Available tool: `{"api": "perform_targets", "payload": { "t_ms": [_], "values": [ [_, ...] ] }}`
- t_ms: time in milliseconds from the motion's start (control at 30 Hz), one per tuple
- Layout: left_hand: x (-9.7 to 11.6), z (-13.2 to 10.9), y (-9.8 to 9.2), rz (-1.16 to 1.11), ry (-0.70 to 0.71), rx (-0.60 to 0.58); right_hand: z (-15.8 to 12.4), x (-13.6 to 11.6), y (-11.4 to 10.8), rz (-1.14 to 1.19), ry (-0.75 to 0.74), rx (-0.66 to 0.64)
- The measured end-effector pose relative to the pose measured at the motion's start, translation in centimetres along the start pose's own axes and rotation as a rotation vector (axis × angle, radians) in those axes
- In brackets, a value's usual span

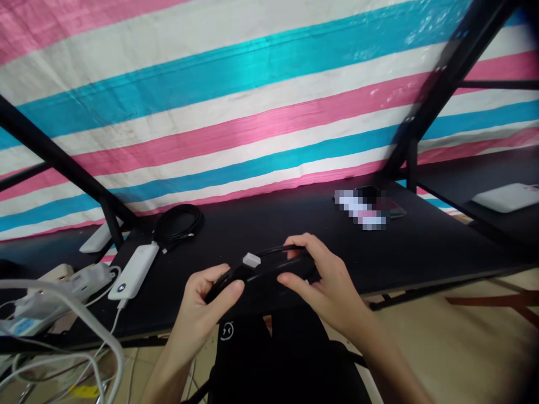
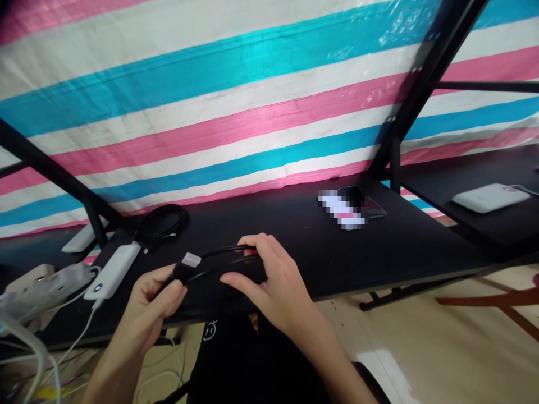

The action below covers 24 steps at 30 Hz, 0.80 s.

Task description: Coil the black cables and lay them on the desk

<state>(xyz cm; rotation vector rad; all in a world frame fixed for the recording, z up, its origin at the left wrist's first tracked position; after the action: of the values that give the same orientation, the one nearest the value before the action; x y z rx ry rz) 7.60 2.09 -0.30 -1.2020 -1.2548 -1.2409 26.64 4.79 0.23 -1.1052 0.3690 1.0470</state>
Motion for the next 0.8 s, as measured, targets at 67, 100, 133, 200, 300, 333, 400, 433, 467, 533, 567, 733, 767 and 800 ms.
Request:
{"api": "perform_targets", "payload": {
  "t_ms": [67,100,133,200,300,333,400,433,467,533,567,733,767,800],
  "values": [
    [-0.4,0.0,-0.4,-0.022,-0.039,0.004,-0.3,0.3,-0.1,0.114,0.097,-0.061],
    [-0.6,0.0,-0.5,-0.035,-0.061,0.0,-0.4,0.3,-0.2,0.159,0.128,-0.077],
    [-0.8,0.0,-0.6,-0.054,-0.084,-0.006,-0.5,0.3,-0.3,0.192,0.14,-0.08],
    [-1.2,0.1,-0.6,-0.107,-0.128,-0.032,-0.7,0.2,-0.5,0.223,0.13,-0.067],
    [-1.6,0.1,0.0,-0.15,-0.239,-0.214,-0.8,0.4,-0.8,0.22,0.123,-0.036],
    [-1.7,0.0,0.2,-0.156,-0.287,-0.303,-0.8,0.5,-0.9,0.215,0.121,-0.029],
    [-2.1,-0.4,0.6,-0.187,-0.387,-0.465,-0.8,0.5,-1.1,0.207,0.102,-0.021],
    [-2.2,-0.6,0.8,-0.219,-0.425,-0.526,-0.8,0.5,-1.1,0.205,0.082,-0.017],
    [-2.4,-0.8,0.8,-0.263,-0.446,-0.573,-0.8,0.5,-1.2,0.206,0.061,-0.011],
    [-2.5,-0.9,0.9,-0.363,-0.424,-0.625,-0.9,0.5,-1.5,0.209,0.039,0.014],
    [-2.5,-0.8,0.9,-0.4,-0.387,-0.624,-0.9,0.6,-1.6,0.21,0.037,0.031],
    [-2.7,-0.3,0.6,-0.377,-0.268,-0.552,-1.2,0.6,-1.8,0.24,0.011,0.047],
    [-2.7,-0.3,0.6,-0.37,-0.264,-0.544,-1.2,0.5,-1.7,0.249,0.0,0.039],
    [-2.7,-0.3,0.6,-0.364,-0.267,-0.542,-1.3,0.5,-1.6,0.257,-0.009,0.031]
  ]
}}
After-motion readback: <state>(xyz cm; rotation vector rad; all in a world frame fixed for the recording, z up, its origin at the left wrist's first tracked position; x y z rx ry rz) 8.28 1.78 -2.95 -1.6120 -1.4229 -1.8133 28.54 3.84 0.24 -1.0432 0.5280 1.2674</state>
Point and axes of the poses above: each hand's wrist, its own z-axis towards the middle knuckle, its own y-axis out of the palm, x = y × z, the point moved 4 cm from there along z, towards the middle knuckle, and after that the axes turned 7 degrees about -z, right-handed, at the moved point
